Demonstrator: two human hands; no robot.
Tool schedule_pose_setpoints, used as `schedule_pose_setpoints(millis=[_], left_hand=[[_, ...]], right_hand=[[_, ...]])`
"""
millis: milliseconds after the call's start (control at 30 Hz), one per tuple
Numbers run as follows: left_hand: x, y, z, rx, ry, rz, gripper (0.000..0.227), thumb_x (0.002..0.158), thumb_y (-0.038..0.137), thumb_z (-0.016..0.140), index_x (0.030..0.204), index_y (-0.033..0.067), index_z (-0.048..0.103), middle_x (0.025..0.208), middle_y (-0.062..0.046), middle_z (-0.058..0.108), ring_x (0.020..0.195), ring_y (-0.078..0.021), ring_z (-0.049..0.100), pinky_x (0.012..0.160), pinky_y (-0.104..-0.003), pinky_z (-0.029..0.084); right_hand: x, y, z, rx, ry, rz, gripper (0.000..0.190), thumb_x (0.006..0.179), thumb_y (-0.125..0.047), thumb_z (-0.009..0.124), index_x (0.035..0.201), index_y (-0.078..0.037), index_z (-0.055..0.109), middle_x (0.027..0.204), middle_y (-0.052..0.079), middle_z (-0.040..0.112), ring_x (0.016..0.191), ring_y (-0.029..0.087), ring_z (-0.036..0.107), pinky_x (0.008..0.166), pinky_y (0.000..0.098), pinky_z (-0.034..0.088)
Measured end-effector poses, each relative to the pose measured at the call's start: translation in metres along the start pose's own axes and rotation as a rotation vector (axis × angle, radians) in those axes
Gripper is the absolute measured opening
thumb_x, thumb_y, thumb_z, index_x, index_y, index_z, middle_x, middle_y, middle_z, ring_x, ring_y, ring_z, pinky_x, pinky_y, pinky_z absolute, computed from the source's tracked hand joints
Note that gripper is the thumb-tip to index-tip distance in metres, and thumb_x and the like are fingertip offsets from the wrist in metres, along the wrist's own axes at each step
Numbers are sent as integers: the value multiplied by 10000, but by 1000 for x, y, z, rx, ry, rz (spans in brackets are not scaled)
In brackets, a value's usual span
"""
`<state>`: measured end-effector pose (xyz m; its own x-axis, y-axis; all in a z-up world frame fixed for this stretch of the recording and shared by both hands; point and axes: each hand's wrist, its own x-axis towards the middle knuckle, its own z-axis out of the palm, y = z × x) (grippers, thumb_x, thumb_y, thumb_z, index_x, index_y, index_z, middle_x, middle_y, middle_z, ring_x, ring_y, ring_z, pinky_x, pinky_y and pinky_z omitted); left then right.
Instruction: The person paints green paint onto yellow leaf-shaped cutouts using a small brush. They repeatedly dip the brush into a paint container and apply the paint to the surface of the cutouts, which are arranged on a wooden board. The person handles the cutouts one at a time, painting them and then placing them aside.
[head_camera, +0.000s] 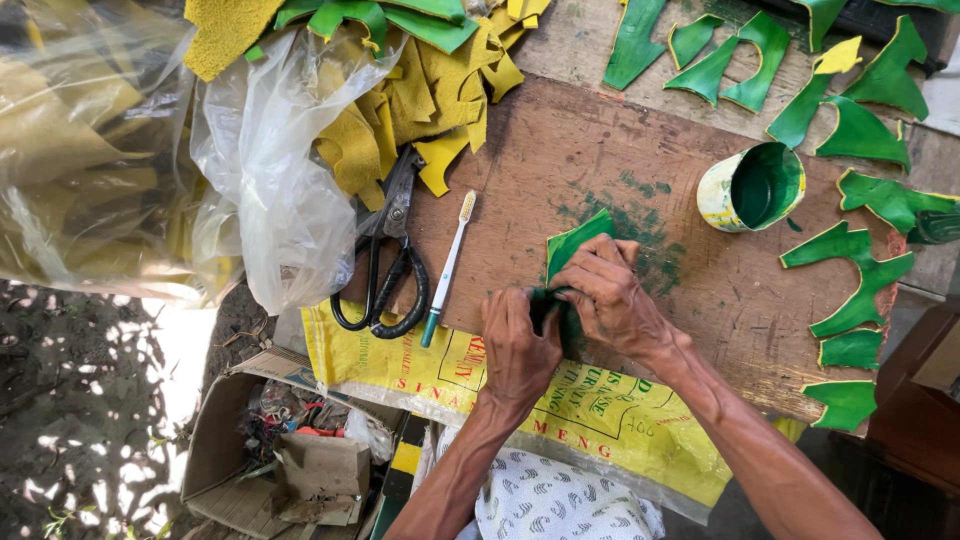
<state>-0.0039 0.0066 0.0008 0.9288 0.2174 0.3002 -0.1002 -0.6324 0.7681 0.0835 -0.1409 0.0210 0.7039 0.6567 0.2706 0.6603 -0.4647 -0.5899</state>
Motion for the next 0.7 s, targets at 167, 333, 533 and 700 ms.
schedule_pose_setpoints(millis=[167, 333, 533, 700], left_hand=[[5, 4, 1, 6, 9, -21, 322, 797, 45, 782, 1016, -10, 553, 892, -186, 574, 859, -374, 576, 795, -480, 432], [7, 7, -1, 18, 0, -37, 315, 810, 64, 789, 1010, -3, 554, 883, -181, 583, 836, -368, 579, 778, -475, 426], [9, 10, -2, 9, -1, -39, 317, 811, 62, 778, 1035, 4, 561, 892, -157, 596, 853, -351, 597, 792, -469, 425], [13, 10, -1, 37, -1, -17, 346, 784, 75, 796, 1029, 3, 562, 873, -151, 588, 826, -331, 588, 763, -454, 412]], right_hand=[[0, -2, 9, -52, 100, 5, 198, 737, -28, 761, 917, -93, 711, 907, 29, 673, 992, 248, 585, 917, 419, 322], [5, -3, 14, -85, 159, 51, 174, 757, -49, 773, 918, -92, 722, 893, 38, 672, 988, 249, 594, 921, 420, 320], [21, 8, 15, -132, 197, 74, 142, 797, -91, 804, 916, -90, 727, 888, 35, 666, 973, 249, 581, 915, 419, 312], [21, 12, 18, -127, 201, 91, 146, 798, -106, 811, 924, -96, 737, 872, 35, 656, 964, 250, 573, 919, 411, 306]])
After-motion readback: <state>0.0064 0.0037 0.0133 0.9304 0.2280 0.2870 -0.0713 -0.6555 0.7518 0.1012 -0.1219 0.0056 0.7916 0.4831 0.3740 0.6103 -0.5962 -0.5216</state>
